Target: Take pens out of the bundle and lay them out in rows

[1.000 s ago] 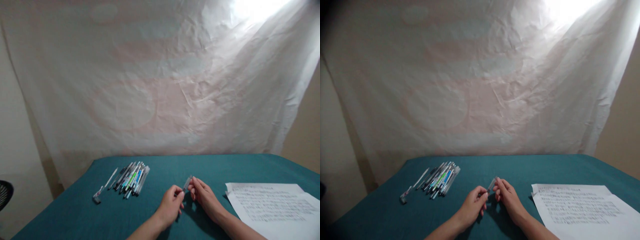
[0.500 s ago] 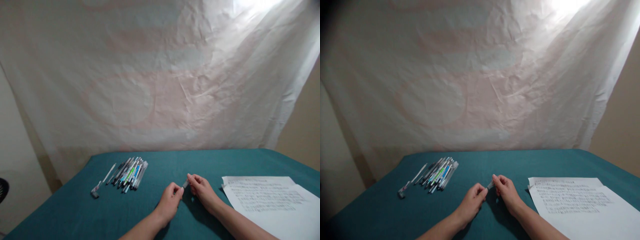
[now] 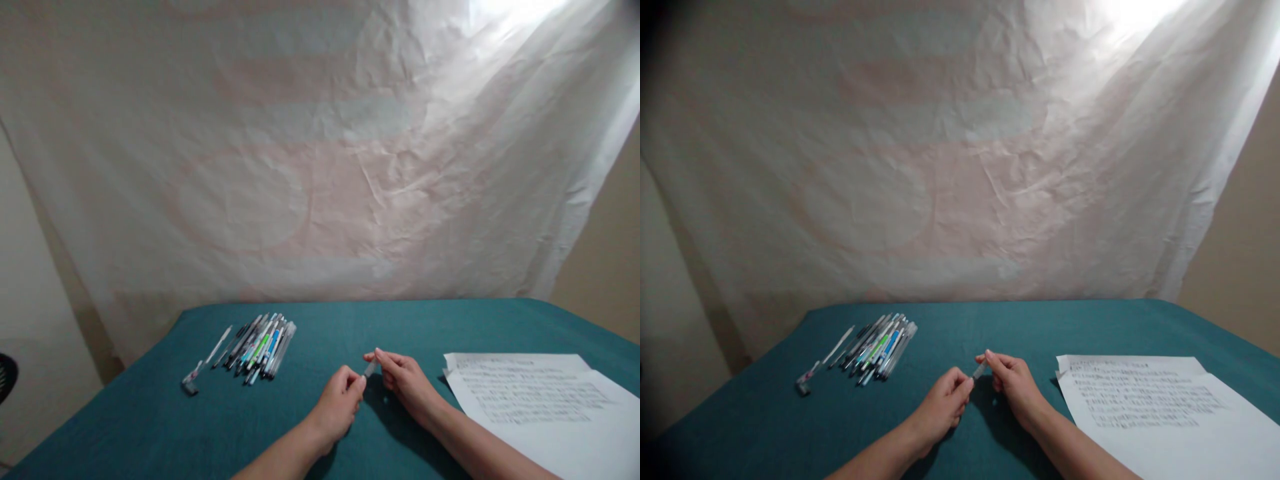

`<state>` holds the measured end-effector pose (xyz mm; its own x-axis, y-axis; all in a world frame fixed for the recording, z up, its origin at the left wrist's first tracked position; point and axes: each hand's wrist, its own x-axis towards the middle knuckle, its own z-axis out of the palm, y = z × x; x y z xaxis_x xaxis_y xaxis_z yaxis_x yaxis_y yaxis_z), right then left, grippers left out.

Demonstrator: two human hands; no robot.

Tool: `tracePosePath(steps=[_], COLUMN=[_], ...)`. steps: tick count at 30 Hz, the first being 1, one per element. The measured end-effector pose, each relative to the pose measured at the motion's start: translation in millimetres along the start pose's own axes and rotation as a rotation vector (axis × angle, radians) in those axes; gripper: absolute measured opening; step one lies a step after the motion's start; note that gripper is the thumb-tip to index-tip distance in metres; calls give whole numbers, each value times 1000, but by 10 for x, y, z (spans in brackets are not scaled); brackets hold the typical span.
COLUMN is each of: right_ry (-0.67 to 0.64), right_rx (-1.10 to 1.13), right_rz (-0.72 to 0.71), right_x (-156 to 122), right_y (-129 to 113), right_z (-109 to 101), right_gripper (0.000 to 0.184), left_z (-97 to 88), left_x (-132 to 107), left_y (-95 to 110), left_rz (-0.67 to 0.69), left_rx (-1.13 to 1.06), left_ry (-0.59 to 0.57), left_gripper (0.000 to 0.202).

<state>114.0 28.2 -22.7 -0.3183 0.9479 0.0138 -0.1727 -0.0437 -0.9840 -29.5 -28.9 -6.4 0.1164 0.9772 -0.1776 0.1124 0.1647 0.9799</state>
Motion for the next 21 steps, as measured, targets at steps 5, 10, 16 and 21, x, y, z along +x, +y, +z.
tracePosePath(steps=[5,10,16,21], right_ry=[-23,-60,-100,-152], right_rx=[30,69,110,189], right_rz=[14,30,11,35], right_x=[6,-9,-48,-75], right_y=[-1,-32,-85,-133], right_z=[-17,-26,-19,-7], right_gripper=[40,42,41,43], left_z=[1,-22,-72,-103], left_x=[0,-11,-18,-17], left_y=[-3,4,21,27], left_rz=[-29,-67,-134,-208], left_rx=[-68,-161,-297,-416], left_ry=[-54,-108,-183,-290], left_gripper=[26,31,33,34])
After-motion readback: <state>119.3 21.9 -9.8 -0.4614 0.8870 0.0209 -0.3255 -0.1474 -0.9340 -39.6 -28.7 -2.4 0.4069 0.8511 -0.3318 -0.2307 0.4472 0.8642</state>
